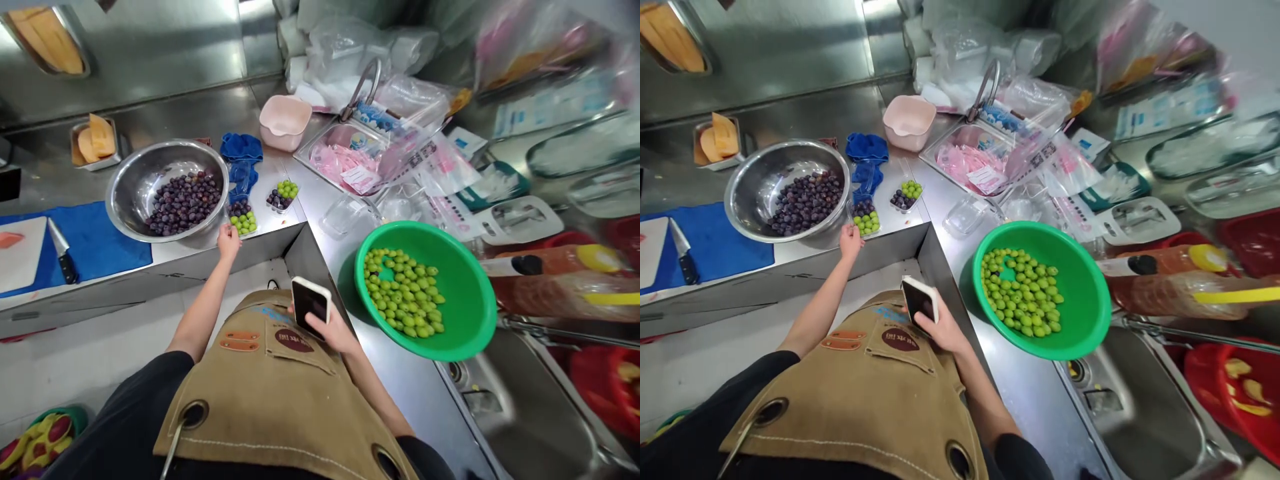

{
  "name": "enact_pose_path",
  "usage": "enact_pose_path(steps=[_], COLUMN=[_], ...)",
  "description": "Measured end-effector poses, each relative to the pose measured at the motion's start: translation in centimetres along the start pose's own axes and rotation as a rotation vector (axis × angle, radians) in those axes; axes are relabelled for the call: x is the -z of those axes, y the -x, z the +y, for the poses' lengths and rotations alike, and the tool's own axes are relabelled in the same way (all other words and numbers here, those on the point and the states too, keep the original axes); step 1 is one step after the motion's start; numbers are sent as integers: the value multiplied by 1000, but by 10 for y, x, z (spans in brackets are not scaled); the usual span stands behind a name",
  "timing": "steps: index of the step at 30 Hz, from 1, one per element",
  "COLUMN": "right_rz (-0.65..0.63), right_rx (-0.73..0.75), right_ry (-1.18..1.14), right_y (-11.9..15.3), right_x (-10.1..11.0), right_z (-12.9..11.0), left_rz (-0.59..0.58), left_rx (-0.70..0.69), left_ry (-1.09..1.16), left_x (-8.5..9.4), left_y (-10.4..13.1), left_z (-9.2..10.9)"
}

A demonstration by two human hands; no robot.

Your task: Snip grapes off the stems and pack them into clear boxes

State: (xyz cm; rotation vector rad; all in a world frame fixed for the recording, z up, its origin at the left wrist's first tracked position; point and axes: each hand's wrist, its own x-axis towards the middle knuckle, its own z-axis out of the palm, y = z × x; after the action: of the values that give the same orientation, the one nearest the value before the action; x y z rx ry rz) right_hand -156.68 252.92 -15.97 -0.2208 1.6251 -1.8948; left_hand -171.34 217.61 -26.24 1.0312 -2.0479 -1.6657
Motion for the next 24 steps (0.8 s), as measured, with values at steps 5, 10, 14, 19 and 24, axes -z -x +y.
enact_pose_path(steps=[5, 10, 14, 19, 24], right_rz=[-77, -96, -144, -29, -62], right_rx=[17, -1, 82, 37, 23], right_ry=[253, 323, 448, 762, 918], right_y=[-3, 3, 12, -7, -7], right_x=[-8, 5, 18, 26, 40], right_z=[28, 38, 35, 35, 17], left_rz=[-77, -163, -228, -259, -271], left_rx=[6, 7, 24, 55, 124], left_ry=[47, 59, 58, 68, 105], left_x=[1, -10, -24, -53, -94], left_y=[0, 7, 8, -3, -29], left_z=[1, -1, -1, 8, 32])
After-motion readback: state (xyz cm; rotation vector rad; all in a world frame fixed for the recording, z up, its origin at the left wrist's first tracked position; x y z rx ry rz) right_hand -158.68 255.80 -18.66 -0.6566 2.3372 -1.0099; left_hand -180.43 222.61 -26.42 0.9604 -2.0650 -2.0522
